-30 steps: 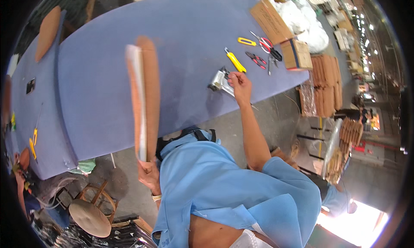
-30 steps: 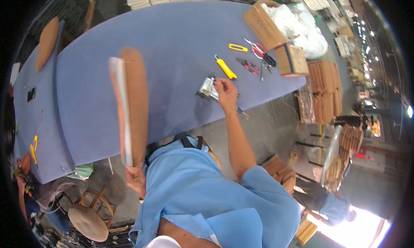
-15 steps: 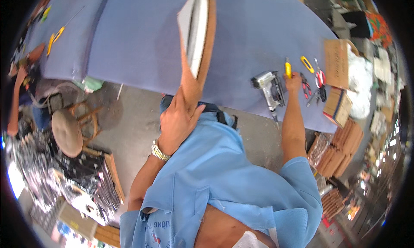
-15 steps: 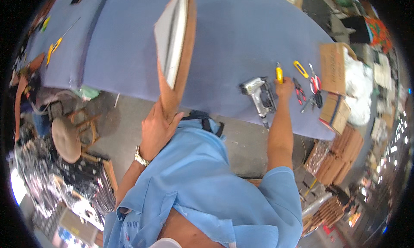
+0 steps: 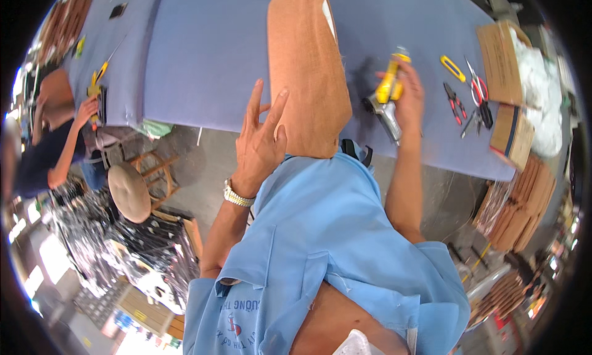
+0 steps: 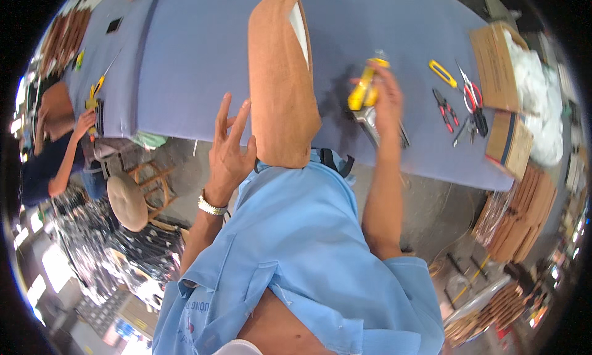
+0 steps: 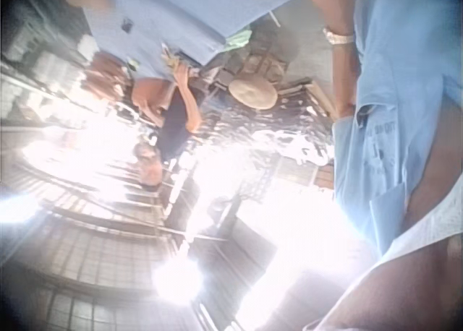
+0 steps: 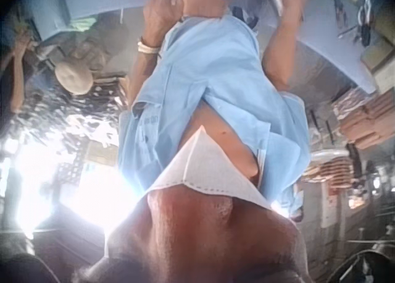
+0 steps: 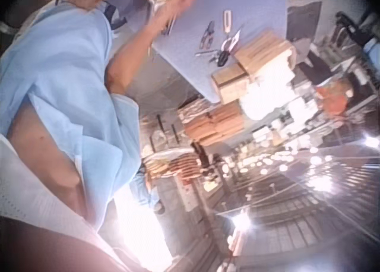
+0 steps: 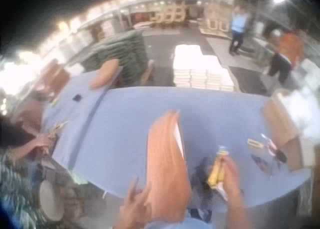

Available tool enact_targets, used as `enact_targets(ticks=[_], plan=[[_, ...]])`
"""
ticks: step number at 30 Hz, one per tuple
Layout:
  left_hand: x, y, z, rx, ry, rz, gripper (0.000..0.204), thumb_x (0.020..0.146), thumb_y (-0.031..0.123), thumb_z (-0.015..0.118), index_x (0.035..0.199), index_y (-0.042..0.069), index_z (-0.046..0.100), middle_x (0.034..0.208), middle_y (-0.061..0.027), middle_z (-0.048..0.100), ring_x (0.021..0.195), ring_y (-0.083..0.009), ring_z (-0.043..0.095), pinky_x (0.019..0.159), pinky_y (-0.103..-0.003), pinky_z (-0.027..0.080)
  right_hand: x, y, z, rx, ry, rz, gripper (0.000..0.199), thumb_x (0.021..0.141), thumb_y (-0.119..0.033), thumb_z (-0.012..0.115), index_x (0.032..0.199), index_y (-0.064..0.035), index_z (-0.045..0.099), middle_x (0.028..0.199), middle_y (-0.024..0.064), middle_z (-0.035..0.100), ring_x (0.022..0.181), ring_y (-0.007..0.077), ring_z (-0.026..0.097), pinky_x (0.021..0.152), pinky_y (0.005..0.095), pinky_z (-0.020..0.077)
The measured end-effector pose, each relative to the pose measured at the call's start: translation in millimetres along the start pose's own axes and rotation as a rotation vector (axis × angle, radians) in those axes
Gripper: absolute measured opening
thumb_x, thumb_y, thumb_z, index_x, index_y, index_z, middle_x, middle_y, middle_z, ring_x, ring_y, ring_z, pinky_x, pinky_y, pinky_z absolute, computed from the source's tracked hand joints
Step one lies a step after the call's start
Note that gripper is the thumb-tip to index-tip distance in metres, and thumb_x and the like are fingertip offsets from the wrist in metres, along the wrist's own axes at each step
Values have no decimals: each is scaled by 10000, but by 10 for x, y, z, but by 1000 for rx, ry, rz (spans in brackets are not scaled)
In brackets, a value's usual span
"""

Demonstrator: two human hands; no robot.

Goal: The person staples a fabric cover onto a foam cushion using a staple gun, then trims excess fabric with a utility knife. They repeat this process on multiple cushions, stacking finished units on a nearby pallet.

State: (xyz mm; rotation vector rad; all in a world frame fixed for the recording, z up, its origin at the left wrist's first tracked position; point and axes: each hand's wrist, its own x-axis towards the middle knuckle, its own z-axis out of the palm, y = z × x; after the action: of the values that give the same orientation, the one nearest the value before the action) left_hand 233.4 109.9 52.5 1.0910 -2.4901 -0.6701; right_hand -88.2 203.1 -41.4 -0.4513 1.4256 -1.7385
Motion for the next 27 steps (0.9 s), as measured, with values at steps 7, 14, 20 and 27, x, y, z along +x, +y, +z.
enact_targets(ticks=[7,14,20,27], plan=[[395,62,365,-477,-134,-247,711,915,235,766,1533,69,457,1441,-234,554,1077,-255,698,821,-362,587,-9,354,745,654,198,80,341,1080,-246,498,1383,-107,570,1233,97,642,1071,190,637,934,364,537],[58,-316,803,-341,-123,-323,675,900,322,793,1436,-9,549,1437,-234,589,771,-219,652,738,-360,562,-1,777,715,285,279,-83,332,1087,-280,514,1381,-131,558,1254,51,605,1164,199,579,1013,392,512],[26,-312,740,-406,-62,-328,633,922,315,769,1412,-30,565,1514,-244,518,1097,-296,700,920,-369,573,-150,424,873,574,147,41,371,1093,-341,496,1411,-148,494,1364,149,600,1175,249,613,1030,438,517],[-236,-271,725,-735,191,-409,634,1026,248,632,1558,3,389,1506,-240,526,1335,-332,590,1030,-399,527,-137,-1,1553,319,-378,33,407,1105,-352,471,1452,-139,459,1441,211,558,1296,260,565,1074,491,486]])
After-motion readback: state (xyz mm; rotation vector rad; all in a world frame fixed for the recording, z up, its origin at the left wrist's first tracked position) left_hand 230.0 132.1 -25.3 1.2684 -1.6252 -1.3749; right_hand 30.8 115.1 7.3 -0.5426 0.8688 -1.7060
